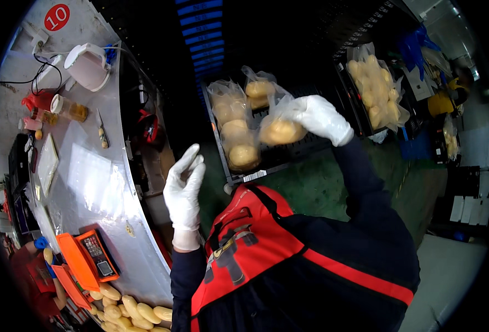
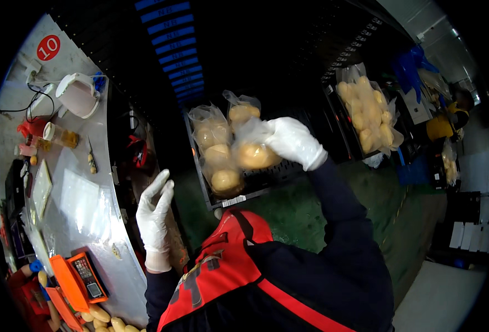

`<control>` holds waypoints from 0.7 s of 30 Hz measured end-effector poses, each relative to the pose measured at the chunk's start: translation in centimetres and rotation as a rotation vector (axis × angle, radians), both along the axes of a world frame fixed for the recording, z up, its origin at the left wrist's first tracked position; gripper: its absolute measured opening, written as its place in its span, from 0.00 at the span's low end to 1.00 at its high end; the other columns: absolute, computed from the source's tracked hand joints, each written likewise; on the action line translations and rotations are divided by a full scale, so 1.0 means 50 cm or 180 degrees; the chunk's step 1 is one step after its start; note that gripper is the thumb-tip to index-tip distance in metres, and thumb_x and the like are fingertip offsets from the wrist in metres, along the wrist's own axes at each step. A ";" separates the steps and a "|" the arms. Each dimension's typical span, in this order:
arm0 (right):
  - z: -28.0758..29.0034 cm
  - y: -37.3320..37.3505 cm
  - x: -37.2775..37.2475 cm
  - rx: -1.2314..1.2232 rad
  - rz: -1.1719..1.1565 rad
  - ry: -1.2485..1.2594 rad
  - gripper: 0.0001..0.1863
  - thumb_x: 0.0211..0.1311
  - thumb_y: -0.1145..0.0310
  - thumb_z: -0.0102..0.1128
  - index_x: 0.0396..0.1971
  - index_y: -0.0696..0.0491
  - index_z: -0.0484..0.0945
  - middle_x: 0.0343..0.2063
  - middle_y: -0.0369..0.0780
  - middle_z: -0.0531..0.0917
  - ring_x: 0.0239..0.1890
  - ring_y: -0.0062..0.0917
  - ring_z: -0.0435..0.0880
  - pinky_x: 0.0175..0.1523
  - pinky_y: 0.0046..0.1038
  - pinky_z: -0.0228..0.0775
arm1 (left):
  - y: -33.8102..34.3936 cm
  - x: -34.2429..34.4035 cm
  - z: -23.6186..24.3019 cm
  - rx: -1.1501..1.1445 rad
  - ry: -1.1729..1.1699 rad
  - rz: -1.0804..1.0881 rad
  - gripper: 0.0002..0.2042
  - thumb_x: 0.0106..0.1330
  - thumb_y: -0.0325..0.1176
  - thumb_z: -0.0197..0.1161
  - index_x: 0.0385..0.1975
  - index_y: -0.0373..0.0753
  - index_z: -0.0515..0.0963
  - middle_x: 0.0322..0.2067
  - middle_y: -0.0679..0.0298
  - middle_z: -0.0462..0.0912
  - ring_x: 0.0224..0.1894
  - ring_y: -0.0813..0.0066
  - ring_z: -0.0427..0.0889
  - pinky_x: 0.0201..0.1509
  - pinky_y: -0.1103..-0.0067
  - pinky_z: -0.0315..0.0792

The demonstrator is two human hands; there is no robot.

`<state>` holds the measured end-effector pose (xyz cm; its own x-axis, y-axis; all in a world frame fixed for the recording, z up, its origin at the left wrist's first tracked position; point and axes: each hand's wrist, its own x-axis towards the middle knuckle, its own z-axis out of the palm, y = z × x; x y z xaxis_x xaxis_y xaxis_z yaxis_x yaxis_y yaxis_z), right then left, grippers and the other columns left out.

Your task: The person places peeled potatoes into plastic bags, weighs them on a digital scale, and places the sealed bags into a crate. The process is repeated continuously with multiple potatoes.

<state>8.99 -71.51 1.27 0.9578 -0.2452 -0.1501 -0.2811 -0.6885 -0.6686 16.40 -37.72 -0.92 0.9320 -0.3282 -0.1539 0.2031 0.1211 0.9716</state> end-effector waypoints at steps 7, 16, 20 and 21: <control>-0.399 -0.238 0.136 0.0405 -0.0418 0.1009 0.15 0.59 0.68 0.70 0.45 0.58 0.87 0.41 0.41 0.89 0.44 0.29 0.86 0.54 0.30 0.75 | 0.104 -0.042 -0.083 0.0592 0.0893 0.0245 0.11 0.72 0.24 0.62 0.51 0.27 0.79 0.55 0.54 0.84 0.48 0.76 0.84 0.57 0.80 0.77; -0.383 -0.073 0.299 -0.0626 -0.0888 -0.0432 0.23 0.52 0.74 0.71 0.52 0.54 0.83 0.44 0.47 0.87 0.47 0.42 0.86 0.56 0.38 0.77 | 0.131 -0.097 -0.098 0.0552 0.1089 0.0669 0.12 0.74 0.26 0.62 0.52 0.28 0.79 0.55 0.55 0.85 0.46 0.78 0.84 0.55 0.81 0.77; -0.188 0.145 0.359 0.0287 -0.0074 -0.2127 0.16 0.64 0.70 0.65 0.52 0.53 0.83 0.45 0.41 0.88 0.48 0.32 0.87 0.55 0.32 0.77 | 0.122 -0.105 -0.102 0.0311 0.1119 0.0691 0.13 0.74 0.27 0.62 0.54 0.28 0.80 0.53 0.57 0.86 0.46 0.80 0.84 0.55 0.82 0.76; -0.159 0.211 0.377 0.1583 0.0216 -0.1921 0.14 0.68 0.70 0.63 0.52 0.54 0.83 0.44 0.39 0.88 0.47 0.27 0.87 0.54 0.29 0.77 | 0.119 -0.098 -0.092 0.0283 0.1043 0.0641 0.13 0.74 0.27 0.62 0.54 0.29 0.81 0.52 0.57 0.86 0.46 0.80 0.84 0.55 0.82 0.75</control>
